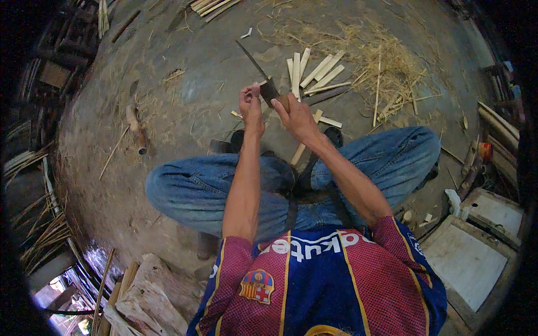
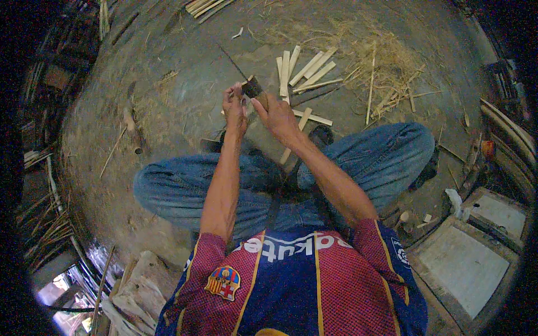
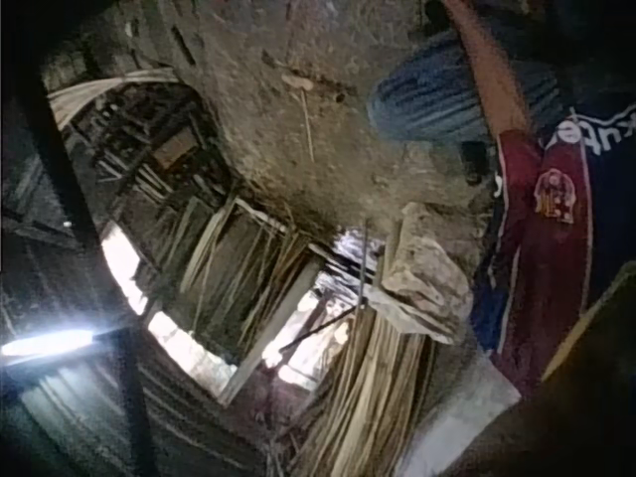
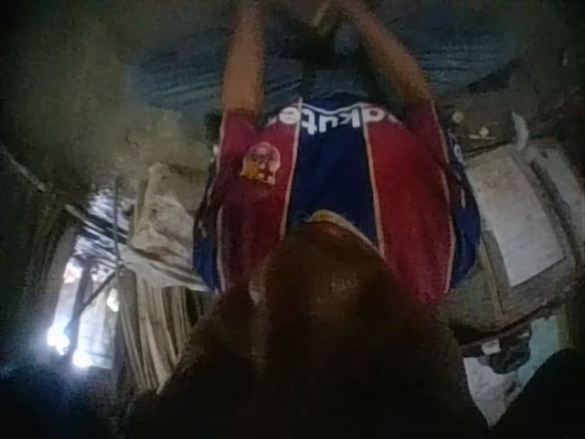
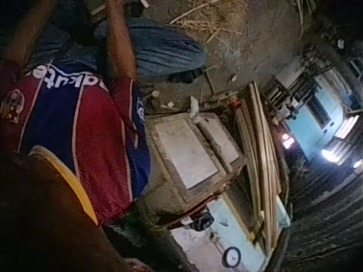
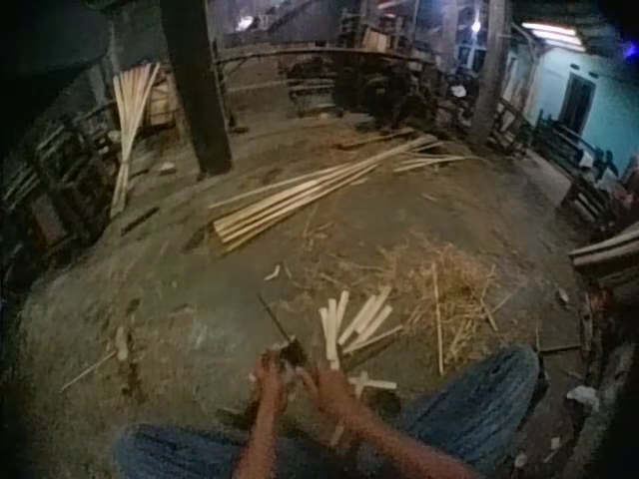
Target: The person sits on the floor and uses a knife to shave and shape small wooden sticks. They repeatedly hold a stick in one hand and scrape it with the knife in the other, creating wood shavings that accumulate on the floor.
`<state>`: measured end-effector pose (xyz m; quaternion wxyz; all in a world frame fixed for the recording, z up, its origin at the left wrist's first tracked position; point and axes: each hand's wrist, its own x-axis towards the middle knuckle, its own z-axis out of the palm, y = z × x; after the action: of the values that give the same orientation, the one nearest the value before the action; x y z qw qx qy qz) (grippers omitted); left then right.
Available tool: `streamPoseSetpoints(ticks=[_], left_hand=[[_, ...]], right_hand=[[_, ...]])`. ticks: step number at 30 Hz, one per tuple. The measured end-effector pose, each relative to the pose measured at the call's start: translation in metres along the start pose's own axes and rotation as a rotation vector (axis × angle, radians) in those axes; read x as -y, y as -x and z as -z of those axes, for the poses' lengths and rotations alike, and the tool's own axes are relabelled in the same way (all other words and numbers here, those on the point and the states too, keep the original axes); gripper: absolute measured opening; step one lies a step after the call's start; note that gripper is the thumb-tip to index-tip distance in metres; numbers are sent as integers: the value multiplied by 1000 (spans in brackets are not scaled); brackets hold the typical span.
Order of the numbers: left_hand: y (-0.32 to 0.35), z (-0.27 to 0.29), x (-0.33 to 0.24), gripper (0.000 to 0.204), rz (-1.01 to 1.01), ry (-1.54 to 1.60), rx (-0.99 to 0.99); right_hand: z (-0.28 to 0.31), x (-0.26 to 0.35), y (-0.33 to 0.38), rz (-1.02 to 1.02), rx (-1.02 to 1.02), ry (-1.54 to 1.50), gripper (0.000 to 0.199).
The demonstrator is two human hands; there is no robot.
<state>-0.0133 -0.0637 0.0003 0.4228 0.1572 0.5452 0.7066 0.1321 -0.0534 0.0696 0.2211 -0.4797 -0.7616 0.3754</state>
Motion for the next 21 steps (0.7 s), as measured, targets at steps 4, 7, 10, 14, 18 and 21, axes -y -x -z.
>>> streamPoseSetpoints(ticks=[4, 7, 10, 14, 18, 21], left_hand=[[2, -1, 0, 35, 4, -28, -56], [4, -9, -5, 39, 20, -52, -88], [4, 2, -4, 43, 32, -88, -125], [9, -5, -12, 58, 24, -44, -68], [20, -17, -17, 69, 103, -127, -156], [7, -15, -35, 68, 198, -194, -159]], right_hand=[[-4, -5, -4, 33, -10, 71, 44], [0, -3, -4, -46, 53, -9, 43], [15, 38, 7, 80, -87, -211, 39], [29, 64, 7, 213, -266, -282, 42], [-11, -14, -4, -78, -37, 174, 46], [-9, -23, -30, 5, 81, 102, 53]])
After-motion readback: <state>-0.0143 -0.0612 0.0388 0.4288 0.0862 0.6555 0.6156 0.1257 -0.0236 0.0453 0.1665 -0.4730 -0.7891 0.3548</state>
